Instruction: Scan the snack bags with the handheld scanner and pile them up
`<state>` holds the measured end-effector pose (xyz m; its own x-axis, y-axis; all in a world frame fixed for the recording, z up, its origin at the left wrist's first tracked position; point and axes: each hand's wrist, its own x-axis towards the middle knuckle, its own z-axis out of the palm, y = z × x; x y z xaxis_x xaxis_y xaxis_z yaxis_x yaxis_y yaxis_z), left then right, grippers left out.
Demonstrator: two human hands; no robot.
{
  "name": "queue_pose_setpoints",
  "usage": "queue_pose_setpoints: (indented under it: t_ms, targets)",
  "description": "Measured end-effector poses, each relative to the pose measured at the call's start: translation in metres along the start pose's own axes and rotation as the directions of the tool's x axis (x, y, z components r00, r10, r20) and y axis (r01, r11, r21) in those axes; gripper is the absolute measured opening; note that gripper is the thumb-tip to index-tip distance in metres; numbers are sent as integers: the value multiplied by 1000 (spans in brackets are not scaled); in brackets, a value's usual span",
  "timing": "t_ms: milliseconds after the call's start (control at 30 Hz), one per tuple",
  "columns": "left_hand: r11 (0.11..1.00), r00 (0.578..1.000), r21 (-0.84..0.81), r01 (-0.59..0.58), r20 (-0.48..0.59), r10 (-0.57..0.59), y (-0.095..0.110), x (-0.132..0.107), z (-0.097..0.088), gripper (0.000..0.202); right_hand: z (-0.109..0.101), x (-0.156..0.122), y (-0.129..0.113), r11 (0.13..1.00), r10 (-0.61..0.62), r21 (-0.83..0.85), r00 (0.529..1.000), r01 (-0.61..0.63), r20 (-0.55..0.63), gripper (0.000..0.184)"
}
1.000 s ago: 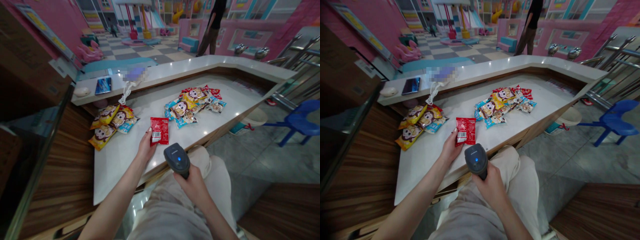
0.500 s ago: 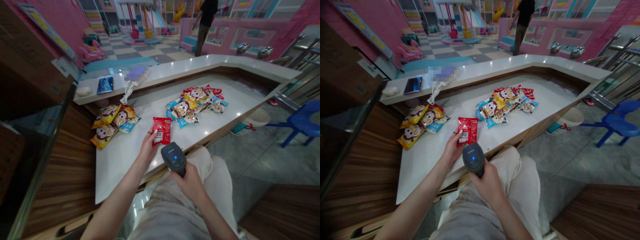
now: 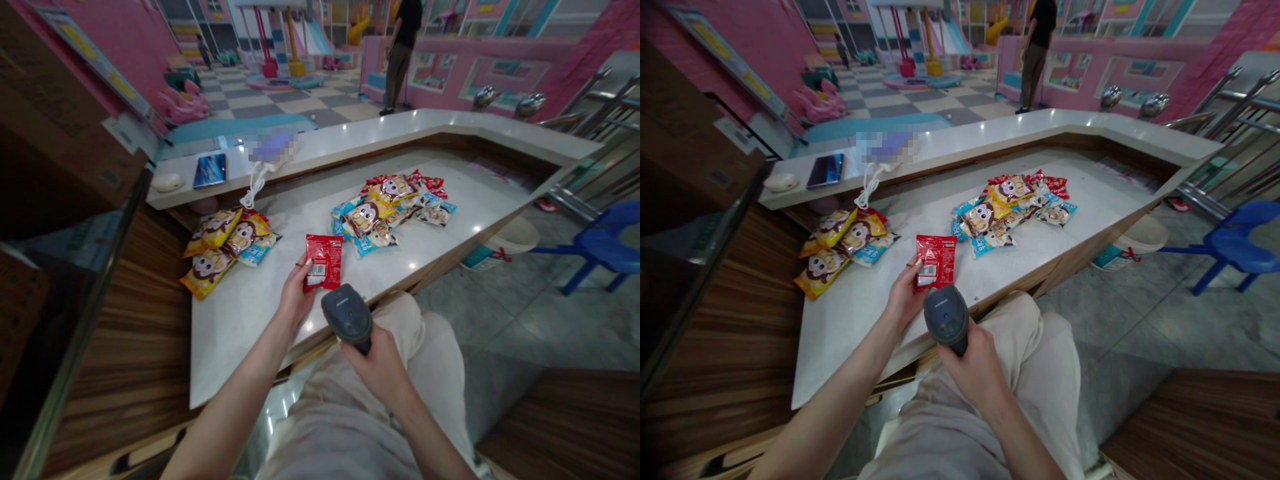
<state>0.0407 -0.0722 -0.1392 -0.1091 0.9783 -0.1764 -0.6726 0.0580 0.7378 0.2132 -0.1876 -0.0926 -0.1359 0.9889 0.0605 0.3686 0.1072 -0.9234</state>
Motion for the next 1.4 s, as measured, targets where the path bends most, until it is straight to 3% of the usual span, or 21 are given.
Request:
queue_pose_setpoints:
  t_ms: [267, 400, 467, 533, 600, 667, 767, 833, 933, 967, 1033, 1167, 1200, 1267, 1400]
  targets:
    - [1000, 1000, 0, -12, -10, 12, 3, -2, 2, 36, -1, -3, 4, 1000, 11, 20, 1000, -11, -15, 14]
    - [997, 996, 76, -14, -83, 20, 5, 0, 6, 41, -9, -8, 11, 999, 31, -10, 999, -31, -44, 11]
    - [980, 994, 185, -71, -64, 84, 8, 7, 15, 45, -15, -10, 15, 999, 40, -8, 998, -41, -57, 10]
    - [919, 974, 324, -225, 60, 217, 13, 20, 30, 47, -21, -11, 18, 999, 51, 0, 996, -52, -72, 11]
    - [767, 896, 463, -444, 242, 372, 18, 40, 52, 48, -26, -12, 20, 998, 65, 4, 994, -65, -91, 12]
    - [516, 771, 575, -635, 430, 470, 20, 65, 78, 48, -30, -12, 20, 997, 76, 13, 991, -75, -106, 12]
    - [125, 614, 631, -766, 659, 434, 15, 107, 115, 49, -34, -12, 19, 996, 84, 25, 990, -81, -110, 12]
    - [-85, 580, 632, -770, 749, 320, 5, 131, 133, 51, -35, -12, 19, 996, 84, 17, 990, -83, -114, 11]
    - [-248, 632, 641, -726, 765, 127, -8, 155, 149, 53, -38, -12, 19, 997, 83, 5, 988, -83, -133, 11]
    - [-244, 648, 647, -722, 757, 90, -11, 159, 151, 54, -39, -12, 19, 996, 86, 2, 987, -87, -139, 12]
    - [-136, 654, 659, -740, 752, 85, -12, 159, 152, 57, -41, -12, 21, 995, 94, -7, 984, -96, -149, 12]
    - [287, 641, 575, -766, 720, 267, 2, 131, 138, 53, -41, -11, 24, 994, 103, -24, 985, -108, -138, 11]
    - [358, 644, 543, -760, 703, 300, 7, 119, 130, 51, -40, -11, 24, 994, 102, -24, 986, -106, -129, 11]
    - [411, 662, 530, -742, 674, 327, 18, 93, 107, 46, -38, -11, 23, 994, 100, -26, 988, -104, -117, 11]
    - [342, 735, 654, -674, 551, 395, 44, 56, 41, 48, -34, -11, 20, 994, 101, -34, 991, -104, -88, 11]
